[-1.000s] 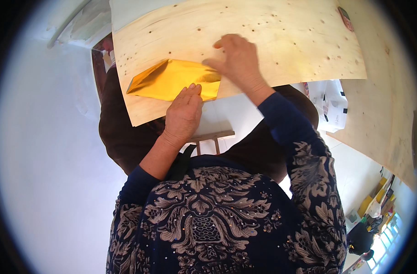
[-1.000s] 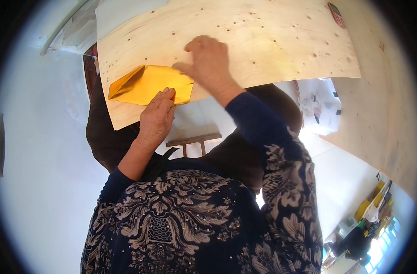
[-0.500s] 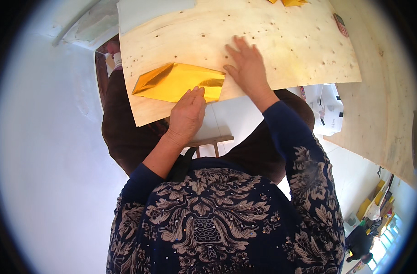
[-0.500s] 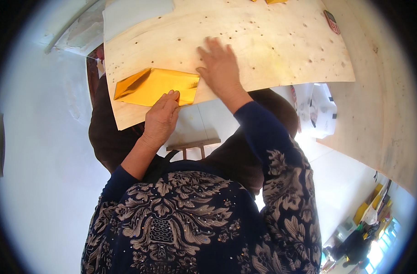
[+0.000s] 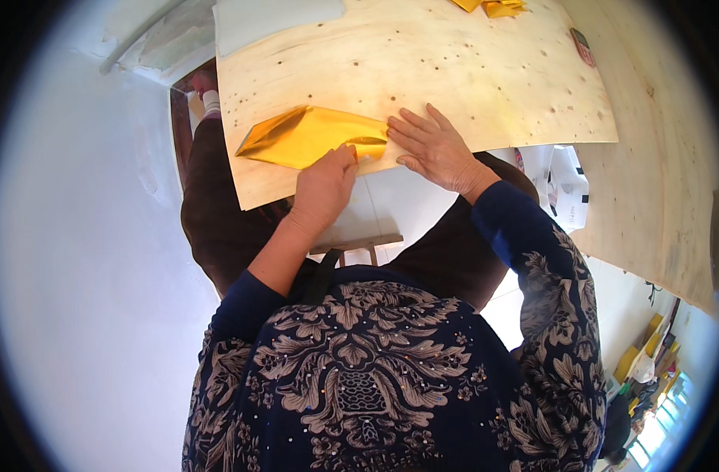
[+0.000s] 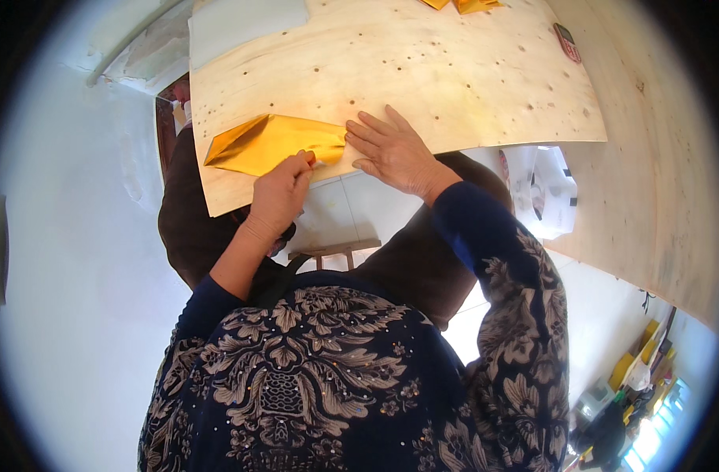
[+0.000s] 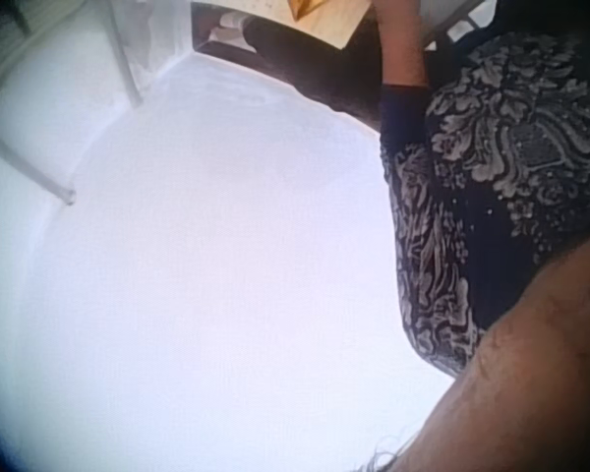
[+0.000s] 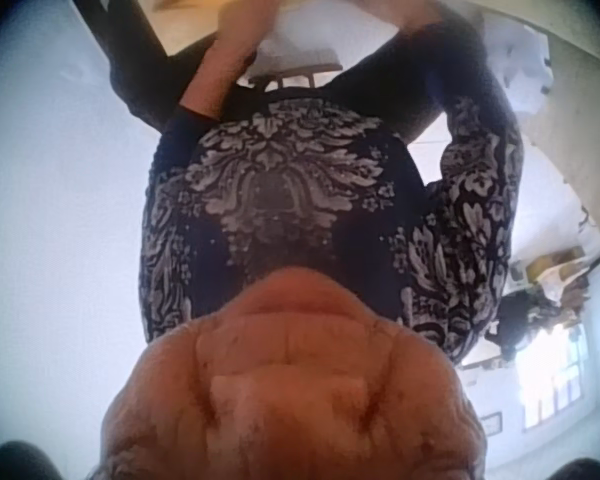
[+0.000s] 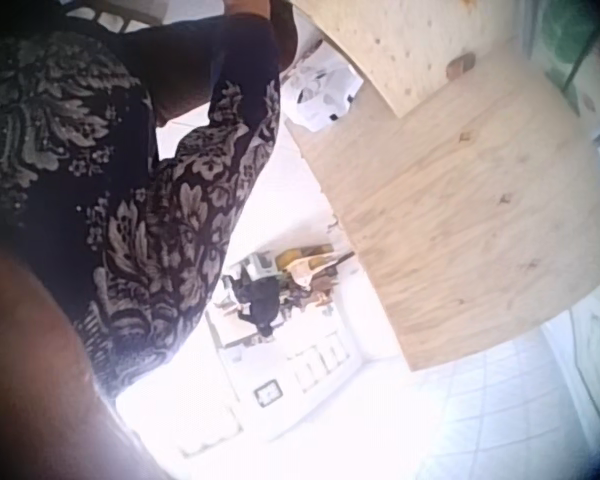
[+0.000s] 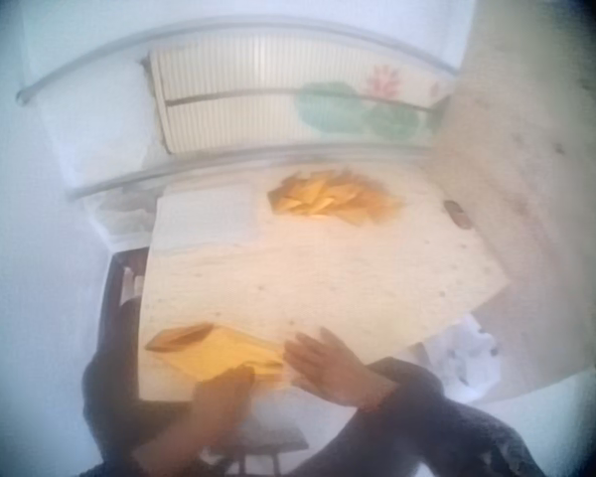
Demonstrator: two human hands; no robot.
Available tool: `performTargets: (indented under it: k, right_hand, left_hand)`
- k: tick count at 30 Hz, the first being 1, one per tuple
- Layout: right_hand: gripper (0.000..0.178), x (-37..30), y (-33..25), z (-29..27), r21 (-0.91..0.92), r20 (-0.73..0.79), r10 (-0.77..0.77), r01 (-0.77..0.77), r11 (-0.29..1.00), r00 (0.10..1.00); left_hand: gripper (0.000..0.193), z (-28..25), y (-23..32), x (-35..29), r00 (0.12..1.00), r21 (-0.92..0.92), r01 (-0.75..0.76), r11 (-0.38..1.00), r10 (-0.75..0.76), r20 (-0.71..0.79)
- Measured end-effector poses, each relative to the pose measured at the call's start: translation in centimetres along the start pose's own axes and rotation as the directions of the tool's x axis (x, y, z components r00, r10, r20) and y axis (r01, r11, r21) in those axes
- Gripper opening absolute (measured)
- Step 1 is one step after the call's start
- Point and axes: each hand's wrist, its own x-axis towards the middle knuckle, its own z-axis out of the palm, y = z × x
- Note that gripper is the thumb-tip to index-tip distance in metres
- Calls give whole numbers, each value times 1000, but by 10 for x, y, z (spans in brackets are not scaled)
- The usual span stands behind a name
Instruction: The person folds a sheet of gold-colored paper by hand into a small triangular packet on a wooden table. They repeatedly fold, crease, and tuck the edges, then place the finished packet with others on the table.
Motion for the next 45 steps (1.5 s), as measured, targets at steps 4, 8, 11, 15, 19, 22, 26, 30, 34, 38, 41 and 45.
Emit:
performTargets:
  k: [4, 8, 11, 15, 19, 22, 26, 30, 34, 38, 41, 45]
  right_hand:
    - [45, 5, -7, 4, -13, -13, 96, -97, 995, 995]
    - [41, 7, -9, 9, 94, -87, 172, -163, 982, 981]
    - [39, 12, -9, 13, 192, -160, 234, -202, 960, 959]
    - [32, 26, -3, 12, 399, -371, 370, -213, 892, 852]
    - [30, 39, 3, 10, 467, -289, 297, -137, 874, 910]
    - [36, 44, 0, 15, 367, -190, 180, -101, 925, 965]
    - [43, 37, -4, 20, 270, -118, 141, -104, 957, 983]
    - [39, 25, 4, 23, 280, -188, 126, -70, 957, 974]
    - [33, 28, 8, 31, 352, -226, 197, -109, 930, 954]
    - [29, 34, 5, 33, 331, -313, 240, -131, 934, 919]
    - [31, 29, -7, 29, 323, -411, 315, -186, 928, 855]
    - [38, 20, -21, 24, 243, -319, 211, -136, 961, 924]
  left_hand:
    - [16, -19, -13, 22, 967, -265, 247, 932, -256, 3]
    - [18, -20, -29, 45, 959, -289, 252, 924, -278, -53]
    - [18, -20, -37, 55, 939, -254, 322, 912, -343, -38]
    - [16, -26, -35, 51, 950, -223, 309, 925, -308, 40]
    - [15, -24, -19, 29, 964, -256, 264, 930, -258, 59]
    - [16, -19, -10, 19, 989, -149, 147, 978, -147, 8]
    - [17, -22, -18, 26, 973, -177, 231, 957, -232, 20]
    - [18, -23, -30, 39, 961, -221, 269, 937, -277, -8]
    - [19, -20, -39, 56, 938, -207, 332, 920, -346, -32]
    - [21, -22, -42, 65, 885, -266, 460, 847, -463, 56]
    - [20, -22, -41, 64, 893, -159, 447, 880, -451, 13]
    - [21, -20, -38, 61, 894, -152, 443, 884, -448, -2]
